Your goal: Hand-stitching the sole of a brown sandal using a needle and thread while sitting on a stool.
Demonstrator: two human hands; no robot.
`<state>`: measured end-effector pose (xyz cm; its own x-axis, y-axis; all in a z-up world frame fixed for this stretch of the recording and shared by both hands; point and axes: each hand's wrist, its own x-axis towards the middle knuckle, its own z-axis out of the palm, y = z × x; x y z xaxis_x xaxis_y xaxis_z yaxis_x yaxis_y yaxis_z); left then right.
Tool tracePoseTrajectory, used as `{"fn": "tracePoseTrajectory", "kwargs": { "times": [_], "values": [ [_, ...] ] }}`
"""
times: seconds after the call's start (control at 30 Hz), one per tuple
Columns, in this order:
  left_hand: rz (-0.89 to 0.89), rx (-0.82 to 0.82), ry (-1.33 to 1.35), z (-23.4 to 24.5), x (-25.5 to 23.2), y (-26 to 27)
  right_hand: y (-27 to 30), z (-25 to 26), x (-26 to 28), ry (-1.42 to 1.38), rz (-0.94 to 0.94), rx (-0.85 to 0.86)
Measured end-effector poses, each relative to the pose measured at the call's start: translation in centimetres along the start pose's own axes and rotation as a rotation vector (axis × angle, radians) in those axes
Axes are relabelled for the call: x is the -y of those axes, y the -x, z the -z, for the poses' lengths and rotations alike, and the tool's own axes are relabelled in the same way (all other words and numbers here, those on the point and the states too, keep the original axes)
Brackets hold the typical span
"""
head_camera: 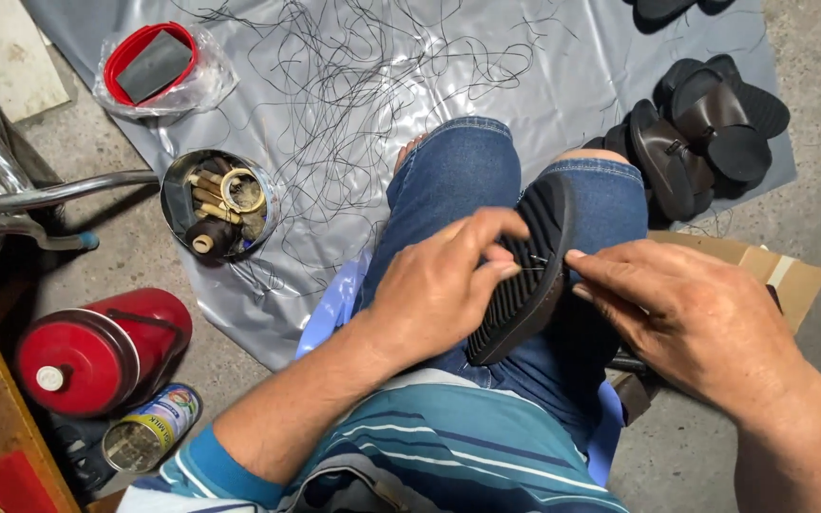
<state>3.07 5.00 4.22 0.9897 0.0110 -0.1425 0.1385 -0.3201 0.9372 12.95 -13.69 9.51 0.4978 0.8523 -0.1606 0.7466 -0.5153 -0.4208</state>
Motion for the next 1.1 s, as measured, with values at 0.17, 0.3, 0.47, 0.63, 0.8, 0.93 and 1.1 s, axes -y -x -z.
{"fn": "tracePoseTrajectory", "kwargs": {
  "times": [0.17, 0.3, 0.47, 0.63, 0.8, 0.93, 1.1],
  "values": [
    [0.066, 0.247, -0.159, 1.1, -3.2, -0.9, 0.1, -0.5, -0.2, 0.058, 0.081, -0.062],
    [0.095, 0.313, -0.341, 1.4, -2.7, -0.9, 0.4, -0.5, -0.6, 0.128, -0.005, 0.071],
    [0.132, -0.012, -0.216, 0.4, -0.5, -0.7, 0.3, -0.9, -1.0, 0.106, 0.030, 0.033],
    [-0.009, 0.111, -0.136, 0.3, -1.6, -0.9, 0.3, -1.4, -0.8, 0.014, 0.068, -0.053],
    [-0.059, 0.206, -0.280, 0.4, -1.2, -0.8, 0.7, 0.4, -0.8, 0.142, -0.054, 0.218],
    [-0.078, 0.187, -0.335, 0.9, -0.3, -1.1, 3.3, 3.0, -3.6, 0.604, -0.259, 0.174],
    [-0.095, 0.036, -0.295, 0.0, -2.0, -1.2, 3.5, 2.8, -2.8, 0.372, -0.232, 0.167]
  ]
}}
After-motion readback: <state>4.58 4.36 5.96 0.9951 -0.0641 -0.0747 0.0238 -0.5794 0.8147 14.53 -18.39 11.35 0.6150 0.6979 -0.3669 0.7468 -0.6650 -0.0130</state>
